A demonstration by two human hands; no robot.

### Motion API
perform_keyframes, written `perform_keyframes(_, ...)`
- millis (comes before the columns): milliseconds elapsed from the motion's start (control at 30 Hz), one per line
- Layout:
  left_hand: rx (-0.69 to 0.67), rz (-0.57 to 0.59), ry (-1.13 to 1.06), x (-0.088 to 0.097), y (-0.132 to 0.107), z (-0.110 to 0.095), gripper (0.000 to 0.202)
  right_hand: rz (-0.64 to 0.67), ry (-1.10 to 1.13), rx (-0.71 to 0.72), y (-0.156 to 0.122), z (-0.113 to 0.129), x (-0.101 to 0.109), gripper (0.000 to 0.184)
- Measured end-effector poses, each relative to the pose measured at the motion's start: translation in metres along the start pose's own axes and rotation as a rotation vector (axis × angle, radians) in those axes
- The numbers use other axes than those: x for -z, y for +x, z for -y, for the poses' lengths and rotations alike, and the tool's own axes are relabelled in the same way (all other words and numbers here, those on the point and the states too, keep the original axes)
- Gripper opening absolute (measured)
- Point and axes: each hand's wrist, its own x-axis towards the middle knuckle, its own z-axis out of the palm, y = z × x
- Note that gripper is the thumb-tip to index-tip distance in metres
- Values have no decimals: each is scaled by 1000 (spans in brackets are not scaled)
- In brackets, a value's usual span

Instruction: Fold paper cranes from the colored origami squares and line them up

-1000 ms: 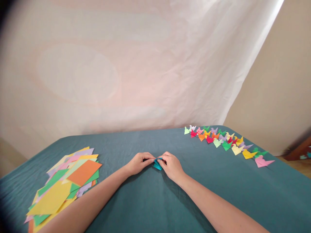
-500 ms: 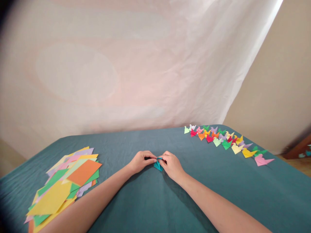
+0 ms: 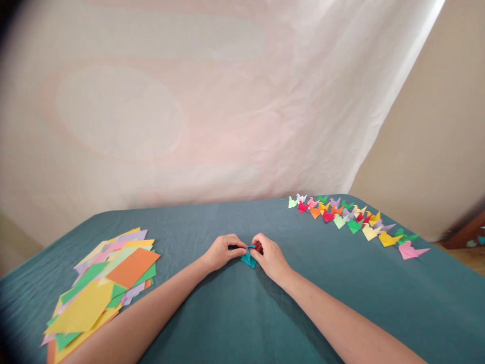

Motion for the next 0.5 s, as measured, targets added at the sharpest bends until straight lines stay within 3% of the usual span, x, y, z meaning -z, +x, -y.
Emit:
perform_keyframes(133,-19,3,15,1,0,0,18,14,-13,9,0,2,1,5)
perform_keyframes(500,-11,-24,67,-1,-2,-2,18,69,-19,75,-4,7,11,16)
